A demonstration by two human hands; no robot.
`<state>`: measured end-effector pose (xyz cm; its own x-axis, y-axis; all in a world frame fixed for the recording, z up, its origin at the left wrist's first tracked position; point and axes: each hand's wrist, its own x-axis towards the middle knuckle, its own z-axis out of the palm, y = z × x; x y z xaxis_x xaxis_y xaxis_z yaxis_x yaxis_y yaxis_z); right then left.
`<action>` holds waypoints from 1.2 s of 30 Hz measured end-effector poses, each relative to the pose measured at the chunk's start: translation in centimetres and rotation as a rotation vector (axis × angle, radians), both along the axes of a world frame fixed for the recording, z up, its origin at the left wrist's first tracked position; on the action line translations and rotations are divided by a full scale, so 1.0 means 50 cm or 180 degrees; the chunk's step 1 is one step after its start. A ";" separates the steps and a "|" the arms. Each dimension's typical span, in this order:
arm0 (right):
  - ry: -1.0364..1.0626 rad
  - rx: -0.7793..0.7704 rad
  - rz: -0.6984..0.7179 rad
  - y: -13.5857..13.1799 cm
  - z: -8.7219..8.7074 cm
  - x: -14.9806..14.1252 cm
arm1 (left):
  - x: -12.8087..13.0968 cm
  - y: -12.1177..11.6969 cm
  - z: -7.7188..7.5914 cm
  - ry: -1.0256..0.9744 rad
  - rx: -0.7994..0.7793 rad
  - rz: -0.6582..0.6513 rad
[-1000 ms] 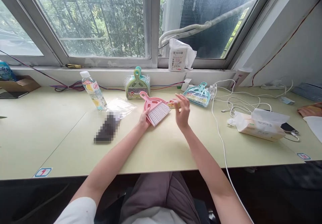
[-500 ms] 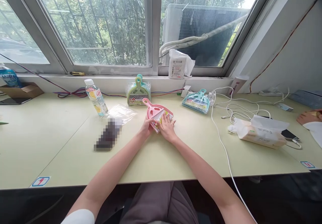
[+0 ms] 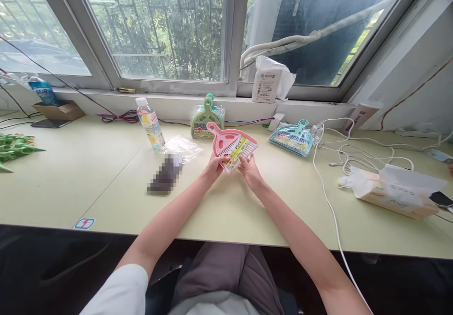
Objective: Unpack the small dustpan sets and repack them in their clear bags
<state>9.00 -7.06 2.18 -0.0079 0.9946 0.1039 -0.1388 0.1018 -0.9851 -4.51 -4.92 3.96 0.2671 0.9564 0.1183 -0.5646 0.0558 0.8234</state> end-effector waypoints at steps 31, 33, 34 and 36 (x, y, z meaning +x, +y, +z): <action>0.1500 -0.0440 -0.0609 0.036 -0.002 0.075 | -0.090 0.070 -0.032 0.5422 0.3017 0.0764; 0.1514 -0.0438 -0.0635 0.040 -0.005 0.080 | -0.096 0.078 -0.037 0.5510 0.2675 0.0884; 0.1498 -0.0457 -0.0663 0.042 -0.008 0.082 | -0.099 0.079 -0.037 0.5543 0.2464 0.0952; 0.1453 -0.0502 -0.0702 0.045 -0.013 0.084 | -0.099 0.077 -0.035 0.5565 0.2057 0.1131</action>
